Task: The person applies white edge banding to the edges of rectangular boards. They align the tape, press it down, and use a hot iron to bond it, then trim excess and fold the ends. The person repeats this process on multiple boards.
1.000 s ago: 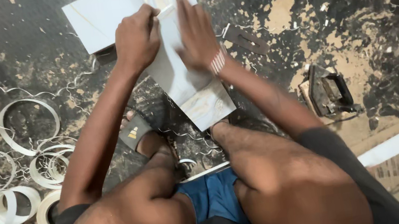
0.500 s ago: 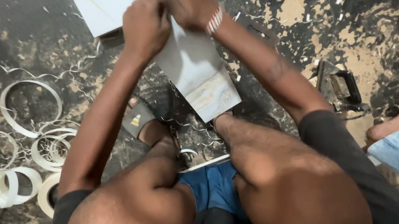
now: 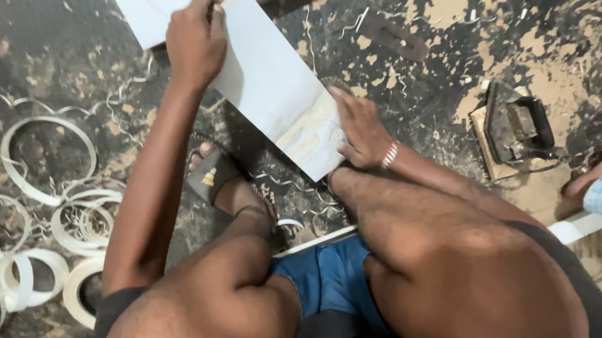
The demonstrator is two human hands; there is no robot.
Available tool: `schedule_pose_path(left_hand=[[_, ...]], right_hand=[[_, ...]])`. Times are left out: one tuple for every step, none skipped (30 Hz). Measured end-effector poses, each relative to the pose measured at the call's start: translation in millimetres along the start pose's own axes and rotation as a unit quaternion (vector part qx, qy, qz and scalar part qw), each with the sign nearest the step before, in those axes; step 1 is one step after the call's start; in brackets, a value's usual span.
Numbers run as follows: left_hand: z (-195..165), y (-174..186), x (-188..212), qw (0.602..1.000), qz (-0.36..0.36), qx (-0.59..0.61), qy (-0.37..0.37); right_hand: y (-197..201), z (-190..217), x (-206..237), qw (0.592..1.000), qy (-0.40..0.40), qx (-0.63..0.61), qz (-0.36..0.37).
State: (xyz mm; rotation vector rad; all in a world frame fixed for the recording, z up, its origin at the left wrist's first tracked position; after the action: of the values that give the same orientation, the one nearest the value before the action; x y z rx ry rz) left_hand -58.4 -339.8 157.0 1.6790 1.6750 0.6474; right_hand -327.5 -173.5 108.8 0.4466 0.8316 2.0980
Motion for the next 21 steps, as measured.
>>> schedule_pose_path(left_hand=[[-8.0,2.4,-3.3,1.0,-0.011,0.001,-0.011],[-20.5,5.1,-7.5,0.999,-0.02,-0.014,-0.043],[-32.9,7.2,-10.3,0.997,-0.026,-0.031,-0.071],[-45.4,7.5,-6.9,0.994,-0.028,-0.045,-0.092],[-51.4,6.2,-4.0,0.996,-0.014,-0.044,-0.082],[-55.8,5.2,-7.2,0.996,-0.003,-0.045,-0.077],[-60.0,3.4,-10.8,0.996,0.007,-0.043,-0.079],[-63.7,2.8,-12.3,0.995,-0.001,-0.057,-0.086],[-63.6,2.8,-13.3,0.993,-0.006,-0.071,-0.091],[-62.0,1.0,-11.5,0.992,-0.01,-0.083,-0.092],[-59.4,-1.7,-9.6,0.994,-0.018,-0.063,-0.092],[-51.9,0.5,-8.5,0.994,-0.026,-0.052,-0.094],[-43.2,2.6,-6.9,0.994,-0.033,-0.04,-0.095],[-28.8,-0.4,-5.0,0.997,-0.014,-0.037,-0.059],[-14.3,-2.4,-3.3,0.999,0.005,-0.035,-0.025],[-1.3,-5.1,-2.6,0.999,0.022,-0.032,0.01],[1.8,-1.9,-2.0,1.0,0.003,-0.03,-0.008],[2.1,0.3,-0.1,0.999,-0.013,-0.028,-0.025],[0.4,2.1,3.0,0.999,-0.025,-0.024,-0.039],[-0.7,-1.1,5.1,0.999,-0.011,-0.016,-0.029],[-3.6,-1.9,4.5,1.0,-0.002,-0.011,-0.025]], right_hand=[[9.4,4.6,-27.1,0.999,0.016,0.001,-0.029],[14.2,6.5,-65.7,0.998,0.034,0.0,-0.058],[16.4,6.9,-108.1,0.982,0.053,0.163,-0.082],[27.4,0.6,-138.6,0.968,0.051,0.224,-0.101],[34.7,-15.5,-179.7,0.987,0.014,0.13,-0.093],[31.0,-10.4,-178.8,0.986,0.027,0.126,-0.103],[34.8,-11.6,-189.2,0.984,0.038,0.127,-0.119],[41.6,-14.3,-197.8,0.981,0.048,0.132,-0.136],[44.5,-13.0,-195.1,0.978,0.055,0.134,-0.151],[46.6,-10.3,-184.7,0.976,0.061,0.136,-0.16],[49.9,-7.2,-171.5,0.973,0.073,0.14,-0.168],[49.7,-2.7,-170.6,0.97,0.088,0.139,-0.181],[39.2,9.0,-137.8,0.953,0.088,0.222,-0.189],[19.4,-10.2,-113.9,0.995,-0.036,0.036,-0.083],[17.0,5.8,-69.4,0.991,0.014,0.089,-0.099],[10.5,9.4,-38.3,0.99,0.025,0.096,-0.102],[3.2,2.9,-8.1,0.994,0.005,0.088,-0.069],[-6.6,-4.7,15.4,0.996,-0.017,0.077,-0.033],[-15.1,-9.3,25.7,0.997,-0.019,0.069,-0.017],[-17.6,-15.8,26.6,0.998,-0.02,0.063,0.0],[-16.1,-22.4,14.2,0.998,-0.016,0.059,0.011]])
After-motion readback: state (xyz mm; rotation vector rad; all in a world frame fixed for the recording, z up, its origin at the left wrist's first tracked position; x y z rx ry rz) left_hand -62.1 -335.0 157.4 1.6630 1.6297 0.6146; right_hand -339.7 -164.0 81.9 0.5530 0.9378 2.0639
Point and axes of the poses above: each hand's wrist, its own x-axis away from the middle knuckle, its own y-axis out of the back of the hand, z = x × y, the point moved 8 cm from there along -x, towards the middle knuckle, and after that the axes turned 8 degrees about -x, right-handed, at the moved point
